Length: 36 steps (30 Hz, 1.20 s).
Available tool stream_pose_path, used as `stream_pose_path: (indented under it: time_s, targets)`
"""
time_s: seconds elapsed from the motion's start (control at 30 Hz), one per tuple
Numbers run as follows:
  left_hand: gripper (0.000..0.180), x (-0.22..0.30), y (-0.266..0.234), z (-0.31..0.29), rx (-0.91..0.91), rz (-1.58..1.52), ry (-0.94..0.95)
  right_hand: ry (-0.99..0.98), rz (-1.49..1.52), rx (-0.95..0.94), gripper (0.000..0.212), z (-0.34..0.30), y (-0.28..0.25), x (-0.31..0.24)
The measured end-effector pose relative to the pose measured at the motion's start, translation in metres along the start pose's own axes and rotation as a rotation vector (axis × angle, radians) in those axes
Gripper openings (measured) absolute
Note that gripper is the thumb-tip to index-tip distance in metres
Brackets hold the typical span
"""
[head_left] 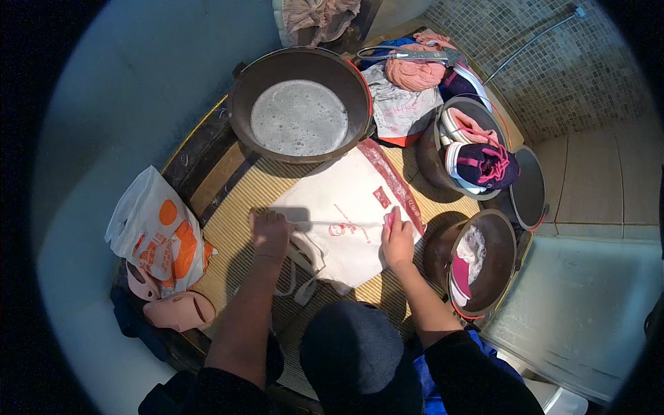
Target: The person retrieves a white tote bag from a blue bag, unfolds it, and scrubs it with a pink brush. The person then retrieves a small packet from a plastic bag and places it on the tote bag before continuing to scrub the tote bag with the brush.
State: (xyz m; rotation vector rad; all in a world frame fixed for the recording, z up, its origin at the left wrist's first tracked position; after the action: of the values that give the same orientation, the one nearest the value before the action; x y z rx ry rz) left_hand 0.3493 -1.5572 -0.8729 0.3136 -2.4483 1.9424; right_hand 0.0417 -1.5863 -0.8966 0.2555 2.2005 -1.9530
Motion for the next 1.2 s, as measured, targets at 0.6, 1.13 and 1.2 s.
stream_pose_path:
  time_s: [0.6, 1.13, 1.2]
  targets:
    - [0.024, 0.104, 0.102, -0.120, 0.072, -0.402, 0.753, 0.059, 0.111, -0.119, 0.054, -0.028, -0.002, -0.008]
    - [0.044, 0.046, 0.064, -0.069, 0.050, 0.047, 0.443, 0.243, 0.011, 0.111, 0.040, 0.089, -0.005, 0.025]
    - [0.036, 0.045, 0.046, -0.058, 0.076, 0.117, 0.528, 0.208, 0.111, 0.185, 0.042, 0.078, -0.008, 0.030]
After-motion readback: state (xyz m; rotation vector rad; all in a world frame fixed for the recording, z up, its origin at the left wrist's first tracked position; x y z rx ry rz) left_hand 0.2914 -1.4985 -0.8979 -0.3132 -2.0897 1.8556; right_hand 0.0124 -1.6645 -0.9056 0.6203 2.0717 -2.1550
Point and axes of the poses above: each hand's wrist, its own z-axis towards the middle knuckle, its own y-axis out of the palm, x = y × z, the point moved 3 cm from there along z, towards the middle knuckle
